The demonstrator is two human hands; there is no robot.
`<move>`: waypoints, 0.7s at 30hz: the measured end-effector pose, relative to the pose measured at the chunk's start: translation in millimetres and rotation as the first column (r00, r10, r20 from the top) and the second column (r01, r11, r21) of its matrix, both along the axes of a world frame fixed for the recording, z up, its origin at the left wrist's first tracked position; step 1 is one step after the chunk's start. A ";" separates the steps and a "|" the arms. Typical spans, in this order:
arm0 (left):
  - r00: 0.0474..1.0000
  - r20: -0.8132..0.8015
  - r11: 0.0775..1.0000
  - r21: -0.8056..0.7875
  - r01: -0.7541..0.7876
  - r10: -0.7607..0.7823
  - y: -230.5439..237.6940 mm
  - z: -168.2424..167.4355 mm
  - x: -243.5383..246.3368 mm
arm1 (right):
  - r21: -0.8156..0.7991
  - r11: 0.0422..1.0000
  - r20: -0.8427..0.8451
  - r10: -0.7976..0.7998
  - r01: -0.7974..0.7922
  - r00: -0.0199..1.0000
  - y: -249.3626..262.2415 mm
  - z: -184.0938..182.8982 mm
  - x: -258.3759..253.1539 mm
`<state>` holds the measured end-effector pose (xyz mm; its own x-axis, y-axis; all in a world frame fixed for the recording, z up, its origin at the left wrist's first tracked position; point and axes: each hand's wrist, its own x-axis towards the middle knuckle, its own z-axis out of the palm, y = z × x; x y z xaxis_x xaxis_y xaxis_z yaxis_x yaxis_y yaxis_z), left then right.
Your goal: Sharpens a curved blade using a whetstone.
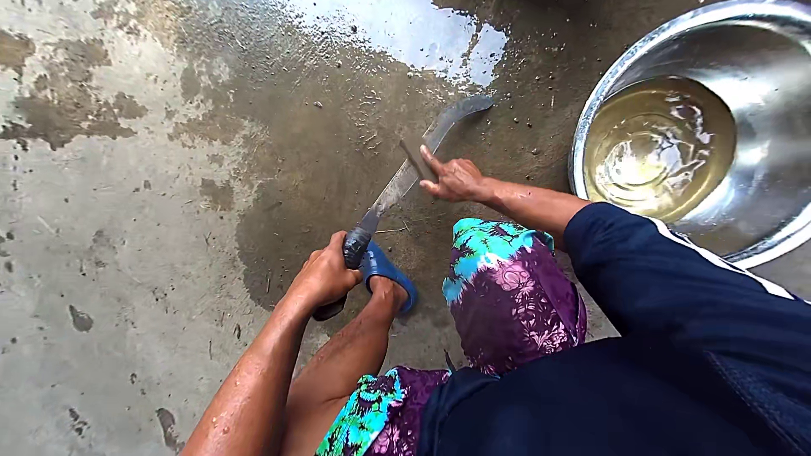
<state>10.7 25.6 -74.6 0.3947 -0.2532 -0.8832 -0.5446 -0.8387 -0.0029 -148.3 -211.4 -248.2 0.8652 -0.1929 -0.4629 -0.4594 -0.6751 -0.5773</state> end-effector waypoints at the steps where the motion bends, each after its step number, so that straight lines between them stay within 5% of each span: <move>1: 1.000 -0.007 1.000 -0.008 0.002 -0.002 -2.0 0.4 0.8 | 0.017 0.999 0.033 0.029 -0.029 0.999 8.1 11.0 -3.7; 4: 1.000 -0.011 1.000 -0.007 0.011 -0.011 -7.8 8.5 -3.8 | 0.080 0.971 0.136 0.212 -0.224 0.968 29.2 30.3 -17.8; 7: 0.999 0.027 0.999 0.008 0.041 -0.042 -5.6 6.7 -5.6 | 0.061 0.997 -0.017 -0.042 0.043 0.999 -23.1 -13.4 -9.2; 10: 0.998 0.033 0.999 0.012 0.050 -0.051 -1.7 0.8 -6.0 | -0.008 0.933 -0.173 -0.355 0.359 0.919 -73.9 -44.2 4.8; 15: 0.998 0.024 0.998 0.027 0.055 -0.056 3.9 -6.1 -10.7 | 0.080 0.989 -0.063 -0.119 0.124 0.991 -15.7 -20.9 -18.7; 19: 0.997 0.046 0.998 0.016 0.053 -0.054 12.0 -19.0 -12.0 | -0.056 0.888 -0.201 -0.457 0.455 0.867 -98.4 -68.6 3.3; 21: 0.997 0.047 0.998 0.005 0.060 -0.061 17.6 -24.7 -7.8 | -0.063 0.874 -0.200 -0.484 0.481 0.852 -91.3 -66.5 4.7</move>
